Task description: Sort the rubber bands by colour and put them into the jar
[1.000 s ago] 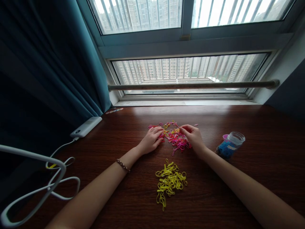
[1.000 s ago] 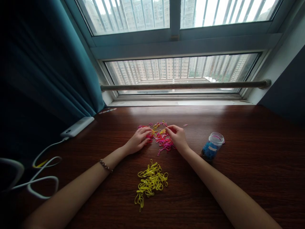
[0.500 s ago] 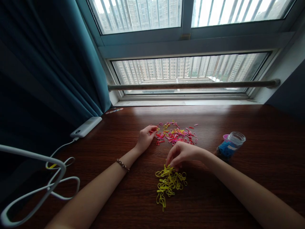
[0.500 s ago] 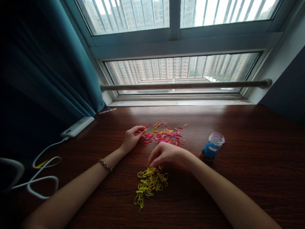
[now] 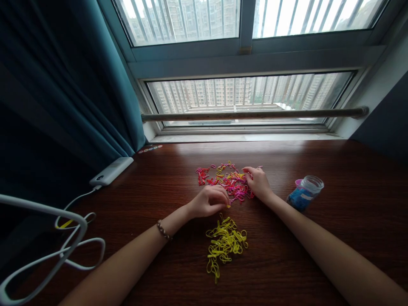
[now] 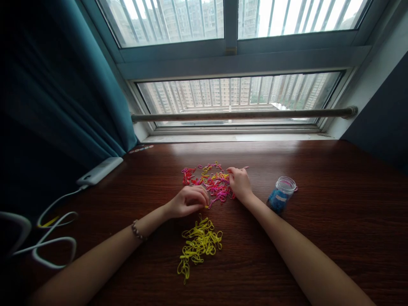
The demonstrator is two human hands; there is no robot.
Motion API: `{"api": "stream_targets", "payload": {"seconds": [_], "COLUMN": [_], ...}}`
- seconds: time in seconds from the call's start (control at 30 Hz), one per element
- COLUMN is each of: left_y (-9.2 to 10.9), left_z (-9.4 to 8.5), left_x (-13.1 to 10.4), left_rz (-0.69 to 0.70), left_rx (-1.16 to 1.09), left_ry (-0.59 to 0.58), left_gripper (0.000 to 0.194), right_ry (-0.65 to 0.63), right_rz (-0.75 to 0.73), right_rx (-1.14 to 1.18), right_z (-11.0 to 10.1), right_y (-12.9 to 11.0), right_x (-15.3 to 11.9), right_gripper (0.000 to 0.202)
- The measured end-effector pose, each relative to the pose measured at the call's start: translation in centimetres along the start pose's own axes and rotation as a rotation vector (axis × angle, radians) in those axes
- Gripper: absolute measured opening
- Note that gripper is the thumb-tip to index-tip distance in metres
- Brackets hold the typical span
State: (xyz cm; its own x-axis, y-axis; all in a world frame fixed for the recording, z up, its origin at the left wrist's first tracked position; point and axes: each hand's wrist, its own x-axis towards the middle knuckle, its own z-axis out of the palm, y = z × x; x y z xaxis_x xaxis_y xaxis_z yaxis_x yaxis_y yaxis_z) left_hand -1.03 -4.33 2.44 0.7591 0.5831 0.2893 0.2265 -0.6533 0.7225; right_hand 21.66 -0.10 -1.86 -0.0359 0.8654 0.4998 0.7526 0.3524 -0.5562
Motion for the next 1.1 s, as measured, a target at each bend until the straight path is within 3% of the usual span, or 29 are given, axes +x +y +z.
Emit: {"api": "stream_targets", "payload": {"seconds": [0.07, 0.17, 0.23, 0.37, 0.47, 0.67, 0.87, 1.1], "left_y": [0.9, 1.2, 0.6, -1.9, -3.7, -4.7, -4.6, -4.6], "left_z": [0.4, 0.7, 0.5, -0.3, -1.1, -1.4, -1.1, -0.9], "left_x": [0.1, 0.2, 0.2, 0.1, 0.0, -0.2, -0.2, -0.3], "left_rz": [0.047, 0.076, 0.051, -0.045, -0.083, -0.113, -0.121, -0.183], "left_rx": [-0.021, -0.008, 0.04, 0.259, 0.445, 0.54, 0.634, 0.72], "left_ry": [-0.105, -0.104, -0.011, 0.282, 0.388, 0.359, 0.244, 0.256], "left_gripper": [0.017, 0.02, 0.023, 0.023, 0.017, 0.016, 0.023, 0.025], "right_ry": [-0.01, -0.022, -0.026, -0.03, 0.008, 0.125, 0.159, 0.14], "right_rz": [0.0, -0.005, -0.018, -0.035, -0.039, -0.061, -0.066, -0.095], "right_rx": [-0.002, -0.017, -0.033, -0.039, 0.003, 0.099, 0.108, 0.114], "right_z": [0.3, 0.5, 0.4, 0.3, 0.2, -0.1, -0.4, -0.4], "right_y": [0.1, 0.1, 0.1, 0.1, -0.1, -0.9, -1.4, -1.8], "right_x": [-0.1, -0.2, -0.2, -0.2, -0.3, -0.4, -0.5, -0.7], "right_gripper": [0.026, 0.026, 0.026, 0.024, 0.022, 0.019, 0.016, 0.016]}}
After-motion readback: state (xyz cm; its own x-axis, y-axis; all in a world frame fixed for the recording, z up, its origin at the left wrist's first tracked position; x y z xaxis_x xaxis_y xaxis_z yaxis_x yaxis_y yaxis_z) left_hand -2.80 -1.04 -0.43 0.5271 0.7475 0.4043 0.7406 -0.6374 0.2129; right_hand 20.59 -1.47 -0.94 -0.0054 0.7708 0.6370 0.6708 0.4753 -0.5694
